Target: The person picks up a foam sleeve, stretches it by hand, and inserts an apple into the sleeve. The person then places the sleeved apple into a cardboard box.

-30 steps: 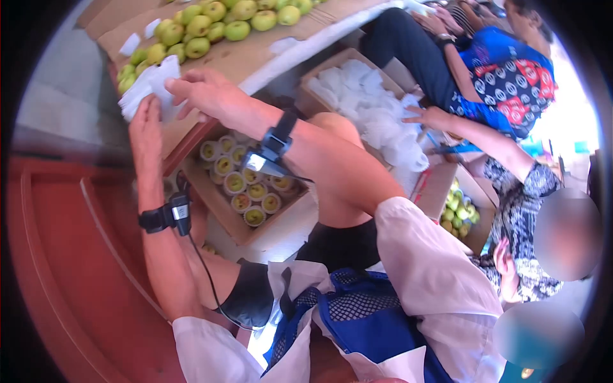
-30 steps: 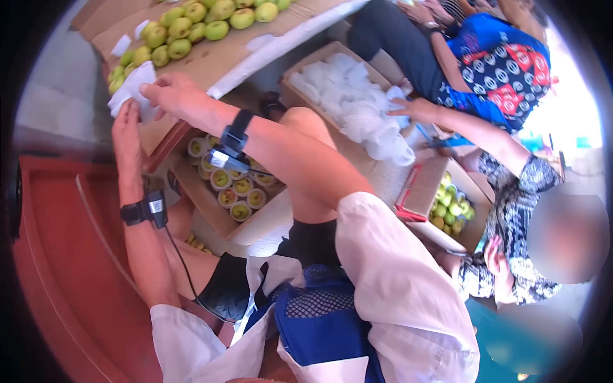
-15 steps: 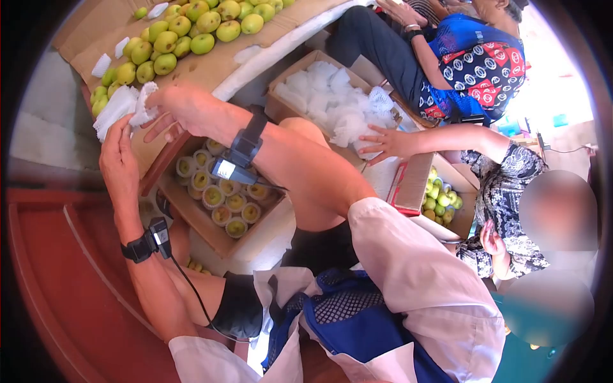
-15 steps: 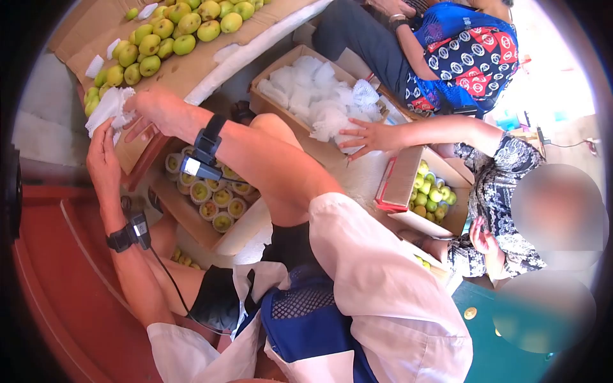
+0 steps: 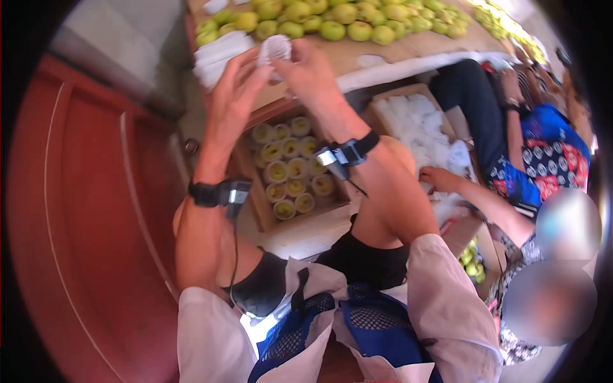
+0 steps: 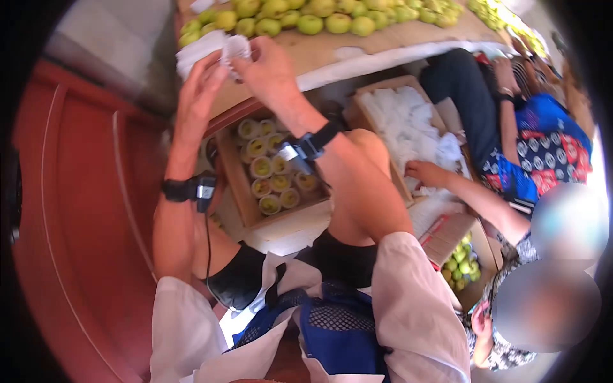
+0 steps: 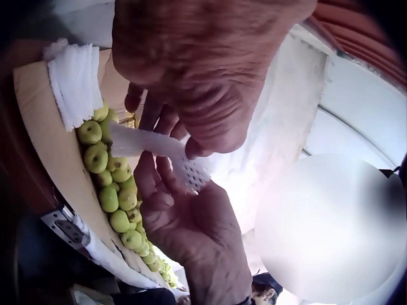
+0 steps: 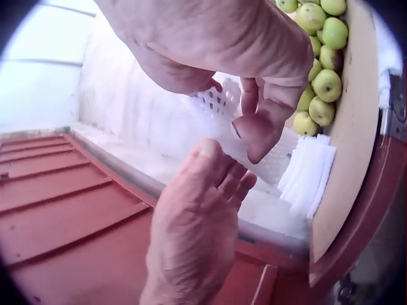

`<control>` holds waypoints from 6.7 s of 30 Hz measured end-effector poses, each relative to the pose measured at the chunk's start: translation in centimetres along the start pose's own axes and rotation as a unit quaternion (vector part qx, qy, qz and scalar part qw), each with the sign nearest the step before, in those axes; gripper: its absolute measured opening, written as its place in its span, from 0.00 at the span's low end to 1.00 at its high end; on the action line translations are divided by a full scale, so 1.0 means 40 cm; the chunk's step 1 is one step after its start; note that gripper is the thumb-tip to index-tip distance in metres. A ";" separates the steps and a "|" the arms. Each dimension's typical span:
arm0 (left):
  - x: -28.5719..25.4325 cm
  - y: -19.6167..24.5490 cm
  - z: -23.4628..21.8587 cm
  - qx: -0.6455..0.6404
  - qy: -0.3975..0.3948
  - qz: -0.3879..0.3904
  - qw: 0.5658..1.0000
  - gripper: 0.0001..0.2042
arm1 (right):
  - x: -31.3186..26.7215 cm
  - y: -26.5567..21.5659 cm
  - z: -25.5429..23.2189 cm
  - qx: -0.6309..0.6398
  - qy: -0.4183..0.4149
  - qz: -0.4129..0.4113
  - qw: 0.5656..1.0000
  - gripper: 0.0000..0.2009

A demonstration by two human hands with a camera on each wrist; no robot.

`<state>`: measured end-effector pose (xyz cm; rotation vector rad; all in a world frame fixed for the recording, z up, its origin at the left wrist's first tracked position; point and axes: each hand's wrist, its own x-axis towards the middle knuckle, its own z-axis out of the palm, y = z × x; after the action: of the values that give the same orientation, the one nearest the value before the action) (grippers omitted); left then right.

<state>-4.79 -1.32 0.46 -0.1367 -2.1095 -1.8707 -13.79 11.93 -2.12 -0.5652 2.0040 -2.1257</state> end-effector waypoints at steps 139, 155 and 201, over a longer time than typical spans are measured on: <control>-0.011 -0.073 -0.082 0.034 0.104 0.023 0.994 0.16 | -0.071 -0.027 0.032 -0.136 0.049 -0.185 0.972 0.10; -0.033 -0.043 -0.065 0.160 0.148 0.026 0.976 0.15 | -0.038 -0.005 -0.018 0.289 0.000 0.093 0.953 0.05; -0.012 -0.098 -0.088 -0.353 0.111 -0.014 0.929 0.17 | -0.084 -0.036 0.022 -0.256 0.034 -0.235 0.937 0.12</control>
<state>-4.82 -5.24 -3.08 -0.0491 -1.2192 -2.4434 -10.20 12.50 -1.20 -1.1652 2.7021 -1.8301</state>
